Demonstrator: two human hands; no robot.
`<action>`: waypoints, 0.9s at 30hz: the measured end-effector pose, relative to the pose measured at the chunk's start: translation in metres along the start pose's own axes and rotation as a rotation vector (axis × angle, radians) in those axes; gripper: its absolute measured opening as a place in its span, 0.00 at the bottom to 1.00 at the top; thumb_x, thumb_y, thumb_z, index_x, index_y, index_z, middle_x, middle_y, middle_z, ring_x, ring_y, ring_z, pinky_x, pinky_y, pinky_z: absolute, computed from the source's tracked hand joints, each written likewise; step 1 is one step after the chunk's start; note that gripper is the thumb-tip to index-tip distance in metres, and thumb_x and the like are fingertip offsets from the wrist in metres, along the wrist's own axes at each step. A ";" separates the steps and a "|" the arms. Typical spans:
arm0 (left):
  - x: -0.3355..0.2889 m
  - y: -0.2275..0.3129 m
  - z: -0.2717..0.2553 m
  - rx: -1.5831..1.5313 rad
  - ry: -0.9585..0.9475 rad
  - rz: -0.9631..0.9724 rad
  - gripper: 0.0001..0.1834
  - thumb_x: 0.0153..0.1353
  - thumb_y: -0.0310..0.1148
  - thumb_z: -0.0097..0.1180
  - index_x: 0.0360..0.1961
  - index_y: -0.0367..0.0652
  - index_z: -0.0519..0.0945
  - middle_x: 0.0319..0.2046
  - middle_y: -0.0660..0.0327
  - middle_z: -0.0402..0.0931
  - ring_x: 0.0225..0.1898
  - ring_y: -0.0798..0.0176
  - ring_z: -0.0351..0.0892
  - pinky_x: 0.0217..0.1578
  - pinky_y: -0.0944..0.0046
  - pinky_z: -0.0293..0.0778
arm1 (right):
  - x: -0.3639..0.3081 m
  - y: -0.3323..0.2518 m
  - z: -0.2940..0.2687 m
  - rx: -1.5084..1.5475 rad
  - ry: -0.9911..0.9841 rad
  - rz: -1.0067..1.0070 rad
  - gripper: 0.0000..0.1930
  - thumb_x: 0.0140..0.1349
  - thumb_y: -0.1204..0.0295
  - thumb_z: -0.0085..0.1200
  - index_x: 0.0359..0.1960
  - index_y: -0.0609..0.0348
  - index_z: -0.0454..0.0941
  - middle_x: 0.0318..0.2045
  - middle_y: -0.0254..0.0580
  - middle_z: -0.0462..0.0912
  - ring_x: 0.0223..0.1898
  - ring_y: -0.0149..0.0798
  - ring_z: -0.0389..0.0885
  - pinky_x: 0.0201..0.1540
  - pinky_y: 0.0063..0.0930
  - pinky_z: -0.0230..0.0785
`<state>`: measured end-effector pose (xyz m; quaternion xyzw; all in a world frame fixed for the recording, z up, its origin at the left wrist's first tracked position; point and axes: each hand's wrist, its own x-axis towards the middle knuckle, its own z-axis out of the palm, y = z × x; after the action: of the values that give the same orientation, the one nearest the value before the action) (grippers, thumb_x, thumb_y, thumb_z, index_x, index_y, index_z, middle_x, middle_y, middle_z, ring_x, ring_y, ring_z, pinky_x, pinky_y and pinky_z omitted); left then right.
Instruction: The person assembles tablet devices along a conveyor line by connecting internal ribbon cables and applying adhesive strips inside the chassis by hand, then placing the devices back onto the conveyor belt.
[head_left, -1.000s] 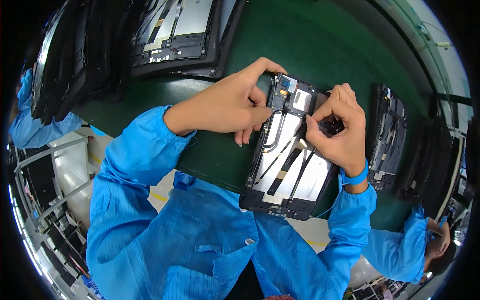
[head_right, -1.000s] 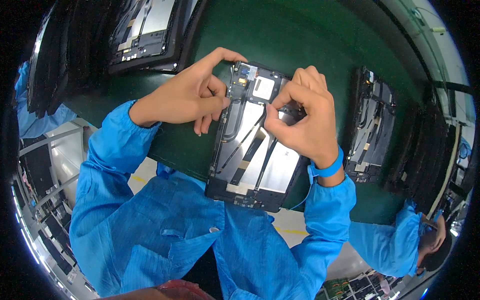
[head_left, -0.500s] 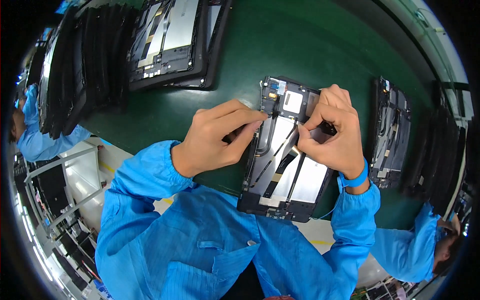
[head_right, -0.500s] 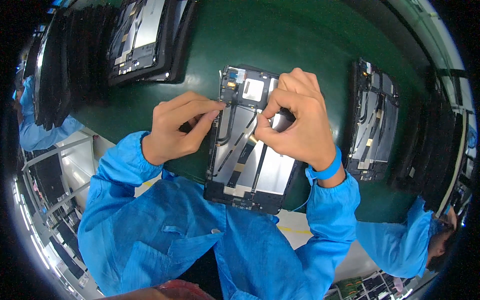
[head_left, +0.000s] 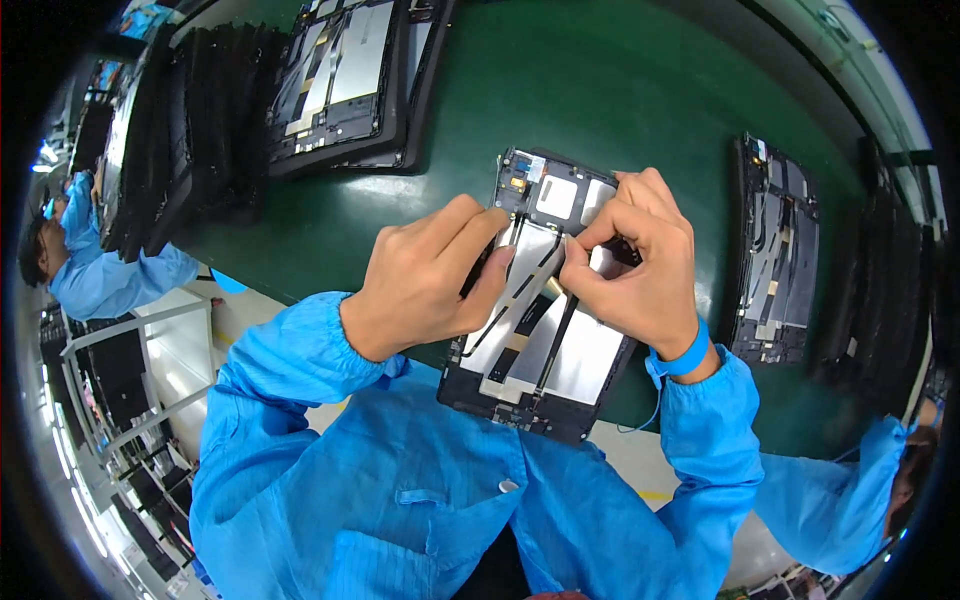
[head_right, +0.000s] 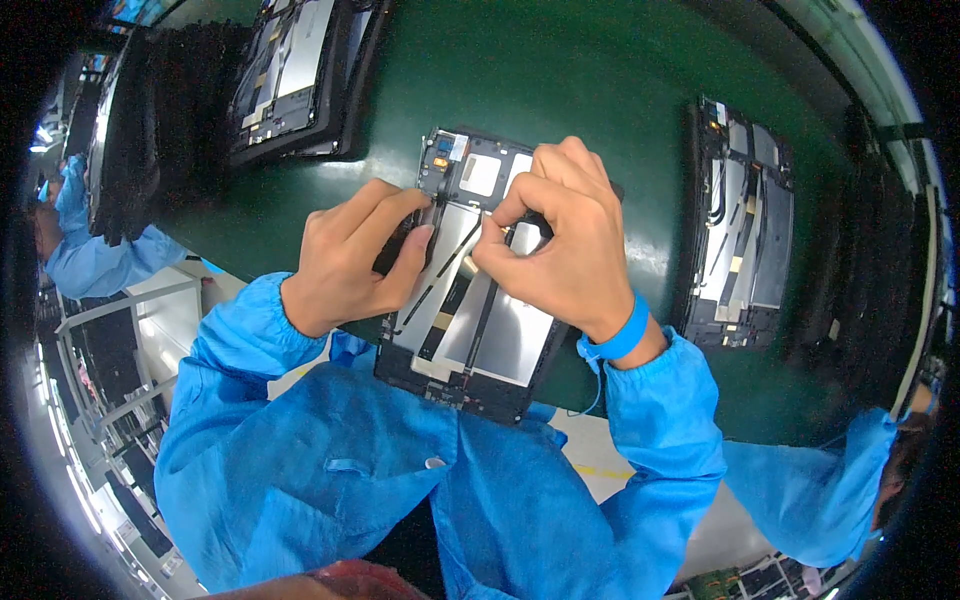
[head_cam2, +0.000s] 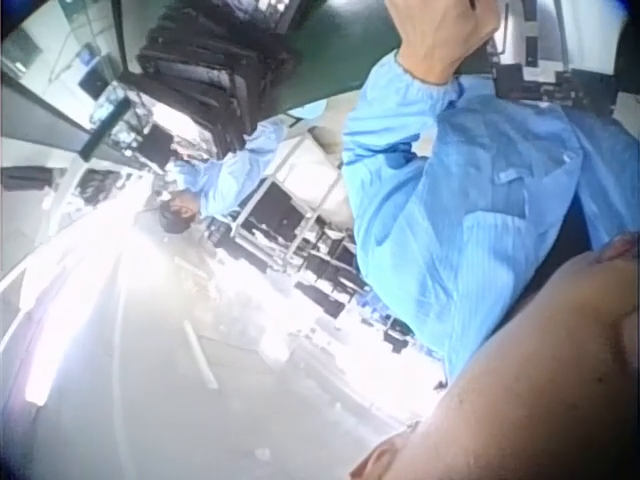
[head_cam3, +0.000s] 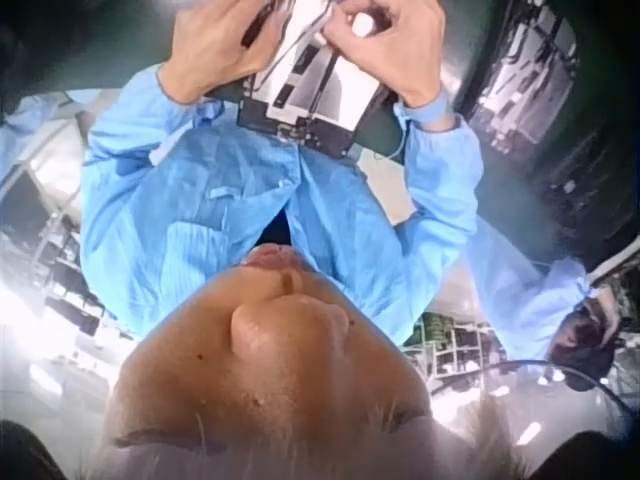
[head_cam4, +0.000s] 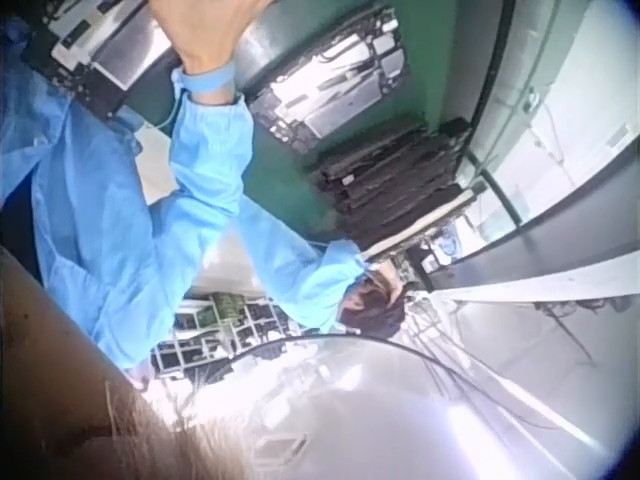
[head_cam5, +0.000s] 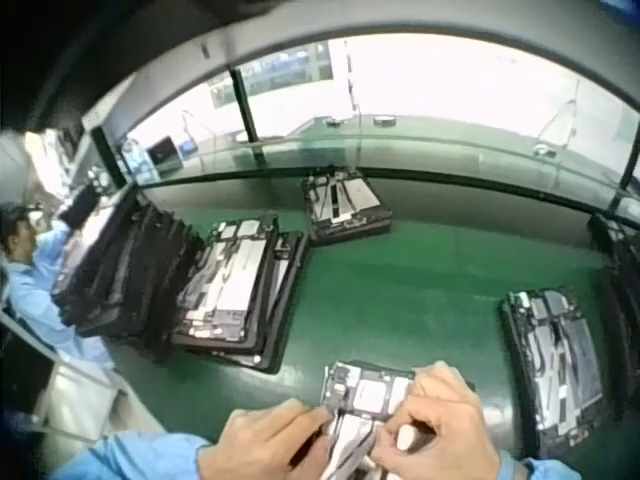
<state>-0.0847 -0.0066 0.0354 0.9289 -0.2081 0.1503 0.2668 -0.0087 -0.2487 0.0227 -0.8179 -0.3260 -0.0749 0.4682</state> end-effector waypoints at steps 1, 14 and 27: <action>0.001 0.002 0.000 0.005 -0.005 0.011 0.16 0.62 0.28 0.73 0.49 0.35 0.85 0.37 0.56 0.81 0.29 0.52 0.86 0.27 0.55 0.81 | -0.001 0.000 -0.001 -0.016 -0.005 -0.014 0.10 0.44 0.77 0.71 0.21 0.57 0.79 0.25 0.41 0.71 0.35 0.47 0.71 0.42 0.43 0.67; 0.058 -0.003 -0.011 -0.077 -0.236 0.013 0.17 0.58 0.25 0.73 0.46 0.40 0.80 0.52 0.50 0.76 0.53 0.43 0.81 0.54 0.51 0.79 | -0.046 -0.013 -0.023 -0.294 0.276 0.094 0.07 0.55 0.78 0.75 0.30 0.59 0.86 0.32 0.41 0.77 0.35 0.46 0.77 0.38 0.38 0.71; 0.084 -0.014 0.013 -0.316 -0.514 0.132 0.31 0.54 0.27 0.74 0.59 0.45 0.74 0.68 0.44 0.71 0.73 0.37 0.70 0.78 0.37 0.60 | -0.061 0.006 -0.034 0.368 0.138 0.498 0.11 0.60 0.81 0.75 0.28 0.63 0.81 0.31 0.28 0.74 0.28 0.17 0.66 0.28 0.16 0.57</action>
<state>-0.0030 -0.0289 0.0513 0.8679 -0.3495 -0.1068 0.3364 -0.0463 -0.3071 0.0111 -0.7671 -0.0914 0.0471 0.6333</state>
